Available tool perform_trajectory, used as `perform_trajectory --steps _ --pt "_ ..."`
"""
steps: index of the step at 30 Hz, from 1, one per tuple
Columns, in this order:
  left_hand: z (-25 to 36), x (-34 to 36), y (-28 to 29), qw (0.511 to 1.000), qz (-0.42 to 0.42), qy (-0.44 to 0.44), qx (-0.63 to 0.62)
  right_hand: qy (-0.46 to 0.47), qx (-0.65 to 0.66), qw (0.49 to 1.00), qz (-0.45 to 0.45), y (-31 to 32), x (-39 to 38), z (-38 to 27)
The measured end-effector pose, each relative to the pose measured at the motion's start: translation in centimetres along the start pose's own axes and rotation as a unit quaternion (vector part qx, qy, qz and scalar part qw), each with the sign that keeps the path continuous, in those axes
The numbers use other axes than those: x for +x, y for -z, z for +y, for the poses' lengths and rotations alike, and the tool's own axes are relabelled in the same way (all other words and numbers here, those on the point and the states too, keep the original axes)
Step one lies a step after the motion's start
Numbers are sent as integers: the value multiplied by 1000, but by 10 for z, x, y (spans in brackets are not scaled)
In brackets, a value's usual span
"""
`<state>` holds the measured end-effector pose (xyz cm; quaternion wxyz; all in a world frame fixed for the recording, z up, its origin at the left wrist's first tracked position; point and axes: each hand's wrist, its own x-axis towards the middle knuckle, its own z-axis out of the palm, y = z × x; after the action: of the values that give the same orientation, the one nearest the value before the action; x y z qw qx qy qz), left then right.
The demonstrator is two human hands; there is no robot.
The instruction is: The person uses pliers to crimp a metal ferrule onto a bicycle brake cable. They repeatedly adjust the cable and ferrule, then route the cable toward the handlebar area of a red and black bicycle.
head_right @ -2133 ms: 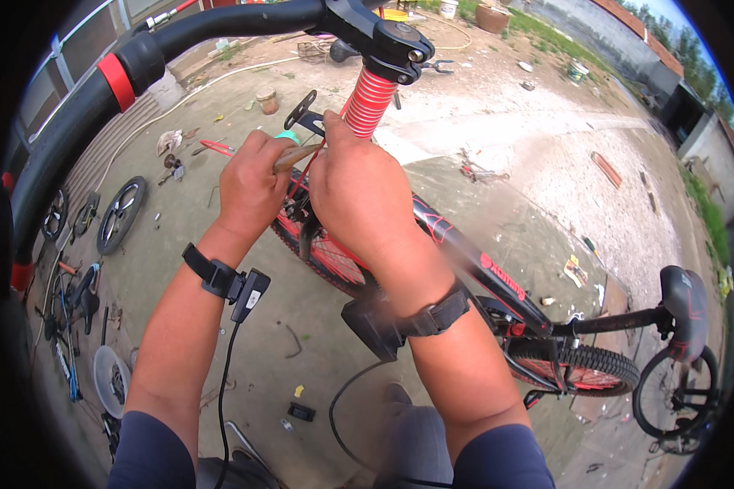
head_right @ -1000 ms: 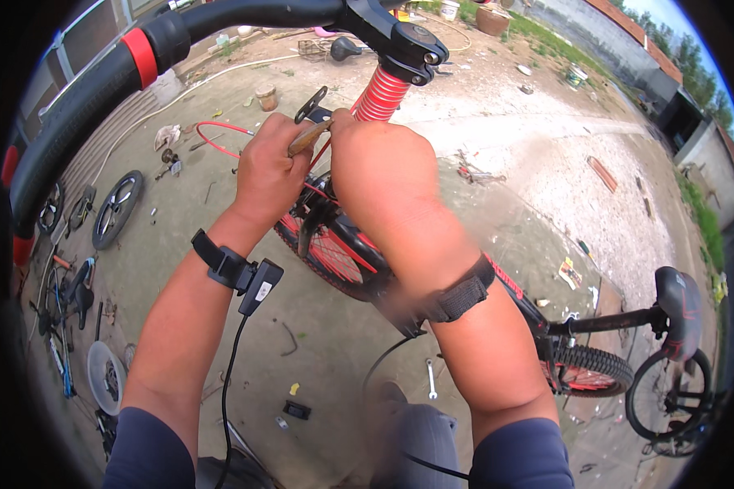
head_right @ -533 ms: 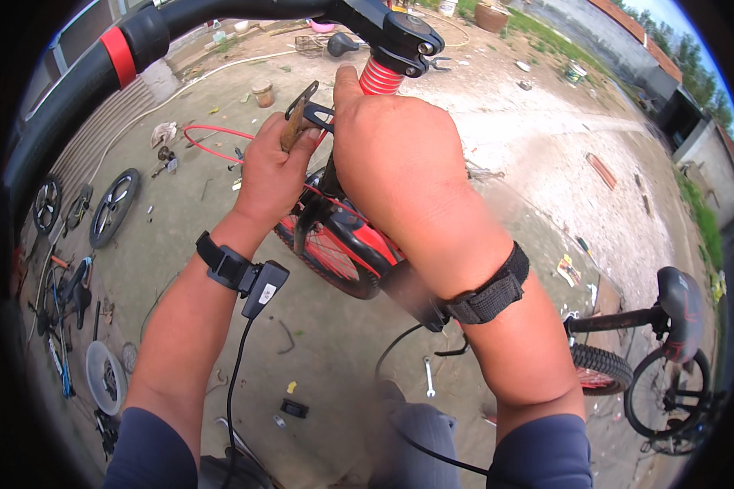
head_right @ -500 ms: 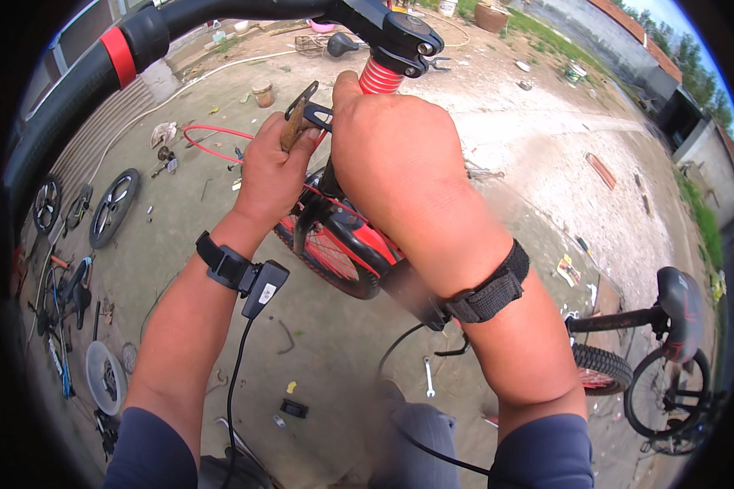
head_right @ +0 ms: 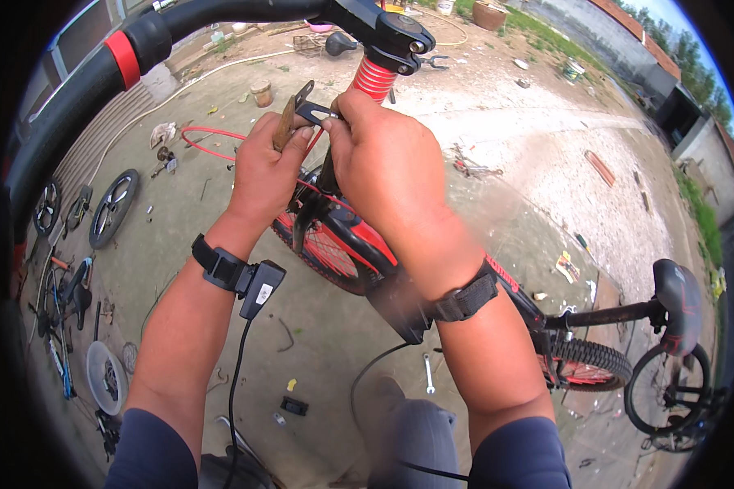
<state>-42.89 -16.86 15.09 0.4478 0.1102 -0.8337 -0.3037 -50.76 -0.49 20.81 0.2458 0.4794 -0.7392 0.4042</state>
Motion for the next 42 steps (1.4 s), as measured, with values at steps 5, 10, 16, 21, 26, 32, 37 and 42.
perform_trajectory --steps 5,10,16,21,26,32,37,42 --pt "17 -15 25 997 11 8 -76 -56 42 997 11 1 -12 -1" --pt "37 -33 54 976 -33 79 -200 -61 60 995 60 3 -18 6" --pt "55 -66 98 955 -65 121 -263 -87 137 984 70 32 -27 -2" --pt "58 -102 116 949 -58 165 -262 -62 155 984 67 58 -55 -17" --pt "63 -130 120 935 -83 218 -267 24 53 998 23 60 -84 -23" --pt "72 -138 107 912 -98 269 -293 -1 92 995 29 72 -71 -28" --pt "76 -139 103 904 -89 279 -311 -132 392 907 85 66 -8 -42" --pt "80 -144 100 898 -84 296 -313 -114 426 888 128 49 30 -39"
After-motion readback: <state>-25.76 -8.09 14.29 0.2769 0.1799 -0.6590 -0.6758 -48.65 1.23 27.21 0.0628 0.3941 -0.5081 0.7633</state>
